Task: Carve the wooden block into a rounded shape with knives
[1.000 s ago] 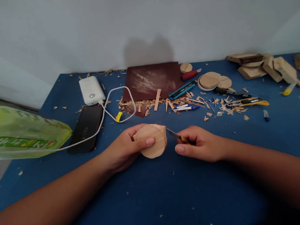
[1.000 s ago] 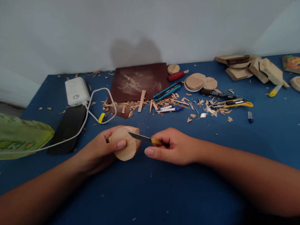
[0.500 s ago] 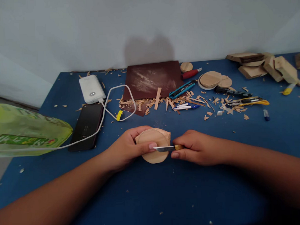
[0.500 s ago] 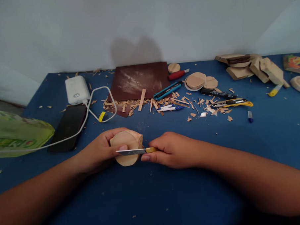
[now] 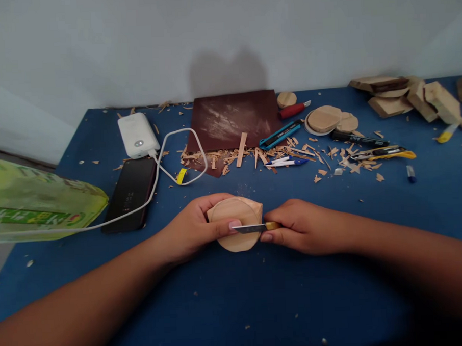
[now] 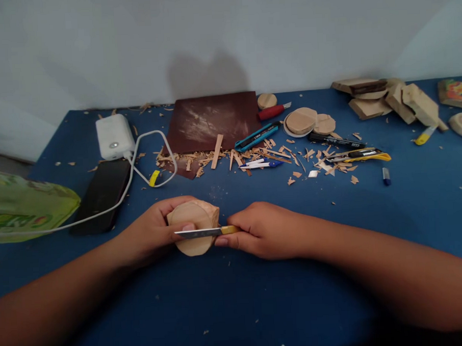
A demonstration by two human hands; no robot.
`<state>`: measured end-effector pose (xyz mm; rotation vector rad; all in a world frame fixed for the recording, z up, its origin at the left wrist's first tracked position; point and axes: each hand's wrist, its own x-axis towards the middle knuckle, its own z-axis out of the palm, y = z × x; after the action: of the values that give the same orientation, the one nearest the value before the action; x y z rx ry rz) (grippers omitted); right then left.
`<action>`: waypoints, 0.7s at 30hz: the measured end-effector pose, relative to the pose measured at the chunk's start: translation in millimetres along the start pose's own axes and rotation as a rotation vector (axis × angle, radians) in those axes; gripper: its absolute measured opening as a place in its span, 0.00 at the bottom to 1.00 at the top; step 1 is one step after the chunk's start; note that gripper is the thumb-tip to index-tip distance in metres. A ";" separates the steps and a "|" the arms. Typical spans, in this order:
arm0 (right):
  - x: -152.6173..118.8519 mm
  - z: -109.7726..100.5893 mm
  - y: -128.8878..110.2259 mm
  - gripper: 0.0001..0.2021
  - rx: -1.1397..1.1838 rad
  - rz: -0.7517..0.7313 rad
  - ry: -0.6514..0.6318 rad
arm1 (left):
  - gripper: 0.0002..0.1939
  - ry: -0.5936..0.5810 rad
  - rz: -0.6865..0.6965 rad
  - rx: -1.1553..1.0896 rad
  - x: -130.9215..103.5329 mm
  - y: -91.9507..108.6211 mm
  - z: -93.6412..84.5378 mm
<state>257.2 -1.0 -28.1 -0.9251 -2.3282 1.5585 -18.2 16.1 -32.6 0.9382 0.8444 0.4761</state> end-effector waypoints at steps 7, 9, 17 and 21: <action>-0.4 -3.3 -5.9 0.22 0.028 0.061 -0.023 | 0.23 0.027 -0.003 0.046 1.2 -1.1 -2.4; -0.6 -3.9 -6.5 0.22 0.044 0.077 -0.032 | 0.24 0.032 0.003 0.076 1.6 -0.5 -2.9; -2.7 -2.6 -3.8 0.23 0.067 0.154 -0.017 | 0.26 0.016 0.045 0.087 1.6 0.9 -3.5; -2.7 -1.7 -5.4 0.24 0.063 0.172 0.003 | 0.28 0.031 0.046 0.068 3.8 0.4 -4.5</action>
<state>258.1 -2.6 -22.1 -1.1380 -2.2356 1.6822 -19.6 21.1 -35.2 1.0168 0.8733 0.5055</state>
